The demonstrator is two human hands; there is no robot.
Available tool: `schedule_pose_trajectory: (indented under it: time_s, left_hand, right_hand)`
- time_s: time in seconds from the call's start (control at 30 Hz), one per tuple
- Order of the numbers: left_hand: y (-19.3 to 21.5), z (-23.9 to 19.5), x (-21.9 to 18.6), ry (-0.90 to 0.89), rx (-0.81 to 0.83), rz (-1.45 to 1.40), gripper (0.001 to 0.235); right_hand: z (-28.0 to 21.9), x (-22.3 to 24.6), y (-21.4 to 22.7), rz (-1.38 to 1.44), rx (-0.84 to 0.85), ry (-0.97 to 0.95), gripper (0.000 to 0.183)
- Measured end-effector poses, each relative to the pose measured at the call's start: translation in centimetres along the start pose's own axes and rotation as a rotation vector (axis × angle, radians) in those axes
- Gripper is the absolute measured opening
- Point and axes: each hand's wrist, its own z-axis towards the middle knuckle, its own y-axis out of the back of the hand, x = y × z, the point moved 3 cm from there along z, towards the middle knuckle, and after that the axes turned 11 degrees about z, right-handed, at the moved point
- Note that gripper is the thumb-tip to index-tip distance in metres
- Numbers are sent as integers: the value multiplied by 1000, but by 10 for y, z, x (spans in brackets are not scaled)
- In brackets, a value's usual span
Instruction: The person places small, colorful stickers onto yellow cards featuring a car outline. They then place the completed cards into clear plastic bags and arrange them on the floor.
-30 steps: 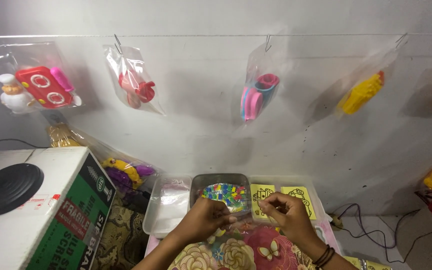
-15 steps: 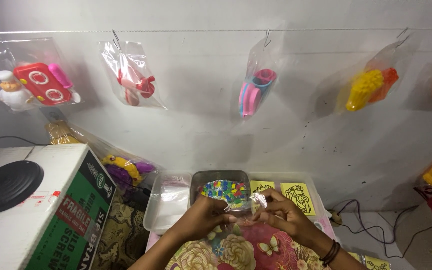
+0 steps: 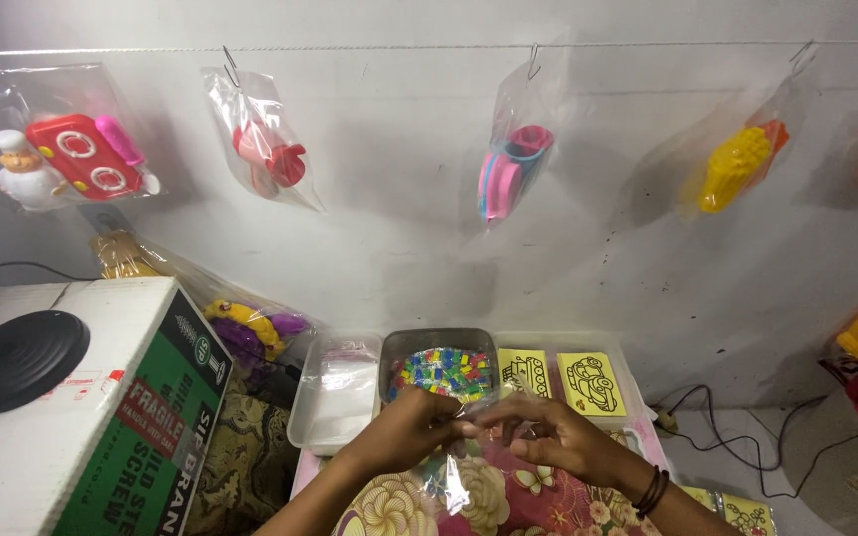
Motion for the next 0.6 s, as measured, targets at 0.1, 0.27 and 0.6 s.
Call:
schedule_pose_trajectory:
  time_s: [0.1, 0.27, 0.6]
  left_hand:
    - [-3, 2, 14, 43, -29, 28, 41]
    - [7, 0, 13, 21, -63, -3, 39]
    - [29, -4, 20, 56, -71, 387, 30]
  right_hand:
    - [0, -2, 2, -29, 5, -14, 40]
    - [0, -18, 24, -10, 21, 52, 36]
    - [-4, -92, 134, -730, -638, -437, 25]
